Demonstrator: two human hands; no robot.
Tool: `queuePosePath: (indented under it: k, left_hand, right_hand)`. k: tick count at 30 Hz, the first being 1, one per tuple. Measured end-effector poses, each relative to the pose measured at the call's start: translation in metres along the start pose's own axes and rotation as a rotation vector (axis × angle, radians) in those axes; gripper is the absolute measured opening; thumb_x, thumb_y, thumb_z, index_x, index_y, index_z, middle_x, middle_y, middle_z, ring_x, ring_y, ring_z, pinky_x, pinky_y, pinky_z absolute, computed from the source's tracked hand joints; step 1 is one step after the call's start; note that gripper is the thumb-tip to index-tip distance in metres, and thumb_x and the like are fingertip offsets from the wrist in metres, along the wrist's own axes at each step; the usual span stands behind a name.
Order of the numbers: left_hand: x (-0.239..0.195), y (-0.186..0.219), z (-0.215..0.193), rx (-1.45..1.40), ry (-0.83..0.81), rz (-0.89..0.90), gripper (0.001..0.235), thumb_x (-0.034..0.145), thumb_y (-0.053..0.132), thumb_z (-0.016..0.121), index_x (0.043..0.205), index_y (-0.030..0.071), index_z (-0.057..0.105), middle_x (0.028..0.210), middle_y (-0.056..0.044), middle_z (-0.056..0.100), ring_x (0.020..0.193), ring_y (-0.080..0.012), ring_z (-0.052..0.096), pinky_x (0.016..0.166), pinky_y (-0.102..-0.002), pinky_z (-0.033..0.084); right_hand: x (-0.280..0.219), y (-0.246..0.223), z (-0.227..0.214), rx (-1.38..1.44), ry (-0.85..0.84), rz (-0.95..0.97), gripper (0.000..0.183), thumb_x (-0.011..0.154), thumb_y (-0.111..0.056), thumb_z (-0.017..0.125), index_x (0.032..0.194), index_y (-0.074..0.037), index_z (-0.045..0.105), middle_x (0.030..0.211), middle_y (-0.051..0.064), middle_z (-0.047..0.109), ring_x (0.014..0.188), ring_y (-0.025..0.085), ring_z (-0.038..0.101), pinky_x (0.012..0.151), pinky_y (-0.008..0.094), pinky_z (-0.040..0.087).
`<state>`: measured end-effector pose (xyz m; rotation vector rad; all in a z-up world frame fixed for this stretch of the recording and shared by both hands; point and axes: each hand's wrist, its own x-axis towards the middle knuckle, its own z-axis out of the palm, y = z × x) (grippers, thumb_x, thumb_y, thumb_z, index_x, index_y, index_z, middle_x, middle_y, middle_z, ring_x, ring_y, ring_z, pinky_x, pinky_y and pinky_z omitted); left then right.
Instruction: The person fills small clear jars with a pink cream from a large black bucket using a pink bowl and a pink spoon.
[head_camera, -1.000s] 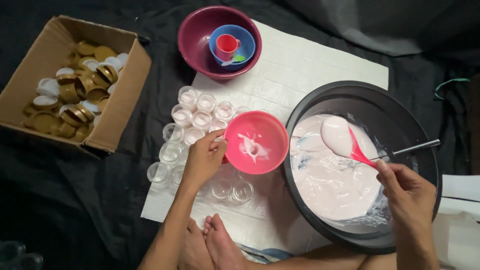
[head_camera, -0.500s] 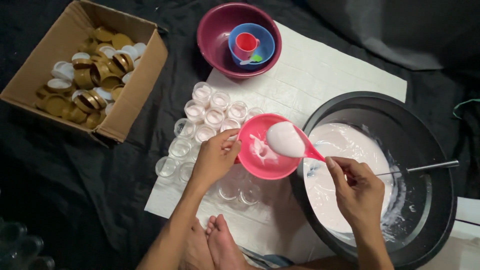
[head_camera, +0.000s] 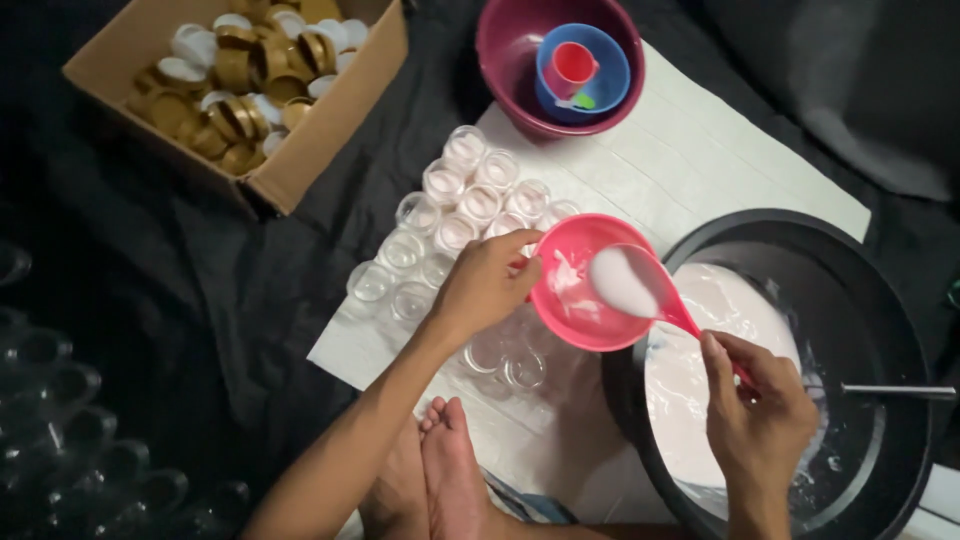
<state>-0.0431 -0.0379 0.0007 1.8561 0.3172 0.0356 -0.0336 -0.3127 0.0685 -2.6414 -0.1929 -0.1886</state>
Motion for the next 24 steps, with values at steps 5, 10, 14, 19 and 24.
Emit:
queuePosePath:
  k: [5, 10, 14, 19, 24]
  left_hand:
    - [0.003, 0.003, -0.002, 0.006, -0.024, 0.004, 0.034, 0.09, 0.026, 0.056, 0.118, 0.017, 0.074, 0.079, -0.004, 0.077, 0.072, -0.018, 0.073, 0.066, -0.035, 0.052]
    - [0.005, 0.009, -0.005, 0.004, -0.032, 0.043, 0.034, 0.09, 0.025, 0.055, 0.117, 0.017, 0.074, 0.097, -0.002, 0.081, 0.083, -0.0191, 0.077, 0.071, -0.036, 0.055]
    - [0.008, 0.013, -0.006, 0.03, -0.049, 0.029, 0.034, 0.09, 0.027, 0.055, 0.117, 0.015, 0.073, 0.1, -0.007, 0.081, 0.092, -0.023, 0.078, 0.072, -0.04, 0.056]
    - [0.015, 0.001, 0.003, 0.055, -0.015, 0.124, 0.035, 0.089, 0.027, 0.057, 0.116, 0.014, 0.073, 0.102, -0.007, 0.08, 0.084, -0.0256, 0.076, 0.076, -0.041, 0.055]
    - [0.014, 0.008, 0.001, 0.052, -0.043, 0.086, 0.035, 0.087, 0.026, 0.056, 0.114, 0.014, 0.073, 0.091, -0.009, 0.079, 0.081, -0.029, 0.074, 0.073, -0.041, 0.054]
  right_hand:
    - [0.001, 0.002, 0.002, 0.02, 0.048, -0.036, 0.02, 0.106, -0.016, 0.075, 0.116, 0.0, 0.079, 0.105, 0.018, 0.075, 0.091, 0.029, 0.068, 0.062, 0.037, 0.052]
    - [0.001, -0.001, 0.002, 0.024, 0.046, -0.041, 0.021, 0.107, -0.014, 0.074, 0.119, 0.003, 0.078, 0.108, 0.019, 0.075, 0.094, 0.03, 0.067, 0.065, 0.038, 0.053]
    - [0.001, -0.007, 0.0, 0.004, 0.048, -0.006, 0.02, 0.109, -0.013, 0.073, 0.118, 0.004, 0.078, 0.104, 0.019, 0.075, 0.086, 0.029, 0.064, 0.062, 0.037, 0.051]
    - [-0.003, 0.009, -0.002, -0.015, 0.085, -0.067, 0.021, 0.11, -0.015, 0.075, 0.121, 0.003, 0.078, 0.102, 0.019, 0.073, 0.088, 0.027, 0.065, 0.066, 0.037, 0.051]
    - [-0.004, 0.021, -0.003, -0.043, 0.102, -0.066, 0.022, 0.112, -0.017, 0.075, 0.123, 0.002, 0.079, 0.099, 0.019, 0.073, 0.084, 0.026, 0.064, 0.064, 0.035, 0.05]
